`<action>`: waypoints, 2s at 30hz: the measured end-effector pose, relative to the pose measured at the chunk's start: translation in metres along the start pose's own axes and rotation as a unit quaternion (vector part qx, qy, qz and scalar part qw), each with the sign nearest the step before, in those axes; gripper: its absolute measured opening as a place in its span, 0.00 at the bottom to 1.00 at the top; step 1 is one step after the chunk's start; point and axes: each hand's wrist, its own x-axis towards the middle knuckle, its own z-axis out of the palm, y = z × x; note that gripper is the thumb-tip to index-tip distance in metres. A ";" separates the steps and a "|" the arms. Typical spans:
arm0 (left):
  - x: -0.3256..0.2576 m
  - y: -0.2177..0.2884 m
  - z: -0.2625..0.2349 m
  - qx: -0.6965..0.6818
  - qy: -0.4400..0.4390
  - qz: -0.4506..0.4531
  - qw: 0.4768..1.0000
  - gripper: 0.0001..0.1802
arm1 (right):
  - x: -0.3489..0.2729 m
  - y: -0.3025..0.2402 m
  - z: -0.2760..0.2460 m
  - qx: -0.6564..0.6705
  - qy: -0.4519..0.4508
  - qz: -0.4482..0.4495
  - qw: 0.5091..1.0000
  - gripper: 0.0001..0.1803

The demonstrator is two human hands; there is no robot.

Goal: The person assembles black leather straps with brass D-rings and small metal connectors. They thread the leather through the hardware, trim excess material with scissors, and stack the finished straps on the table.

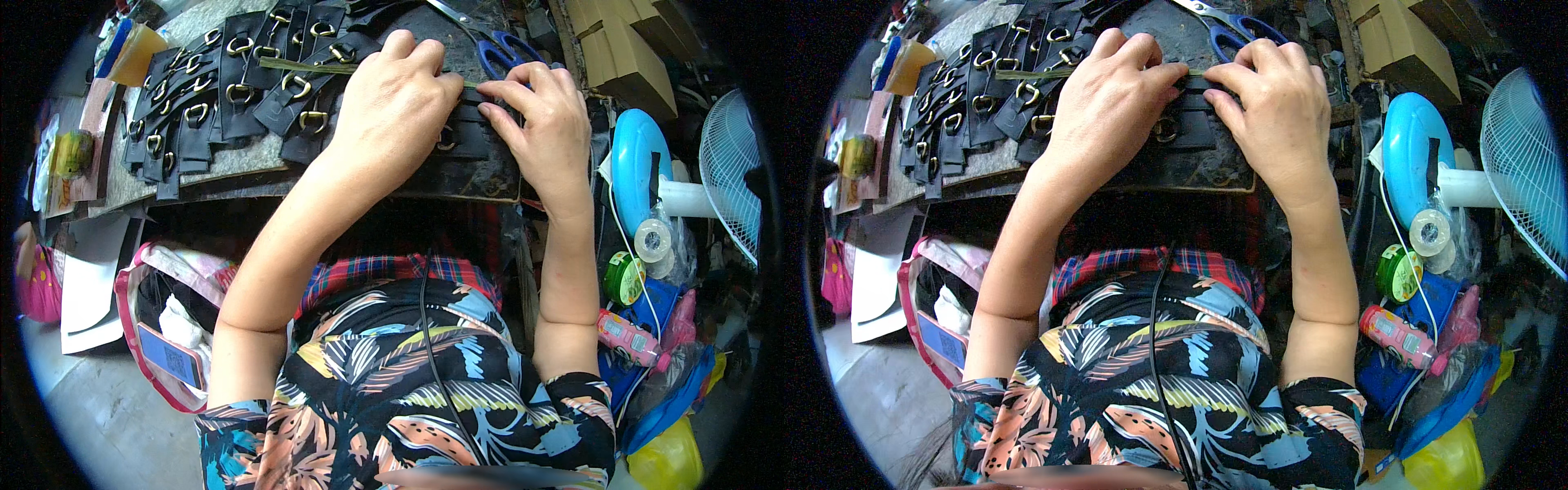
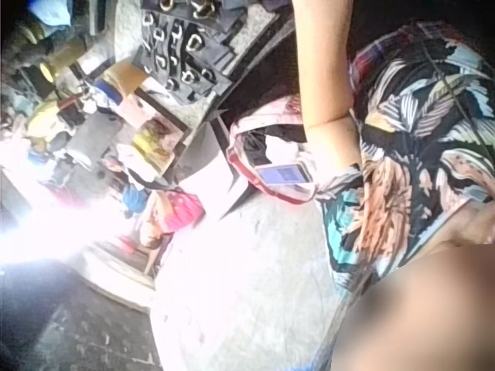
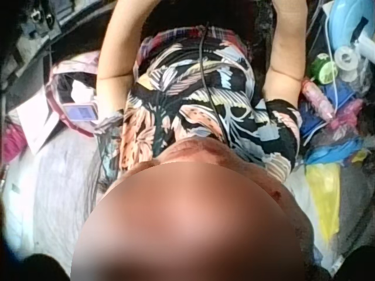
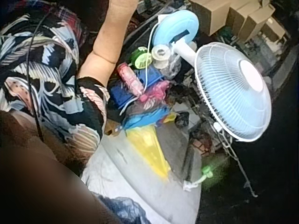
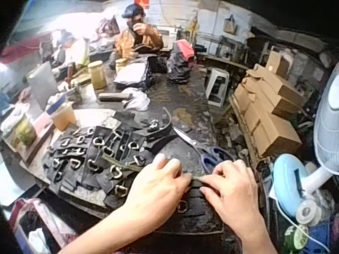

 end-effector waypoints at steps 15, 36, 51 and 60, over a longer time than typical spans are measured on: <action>0.004 -0.005 0.000 -0.050 -0.073 -0.015 0.996 0.13 | -0.014 -0.008 -0.007 0.176 -0.086 0.165 0.967 0.08; 0.018 -0.025 -0.021 -0.651 0.050 -0.246 0.717 0.14 | 0.043 -0.026 0.020 0.574 0.111 0.169 0.794 0.08; -0.006 -0.031 -0.038 -0.700 0.005 -0.333 0.632 0.17 | 0.040 -0.028 0.022 0.354 0.095 -0.022 0.930 0.07; -0.012 -0.025 -0.037 -0.656 0.035 -0.314 0.685 0.14 | 0.037 -0.029 0.030 0.385 0.087 0.014 0.919 0.12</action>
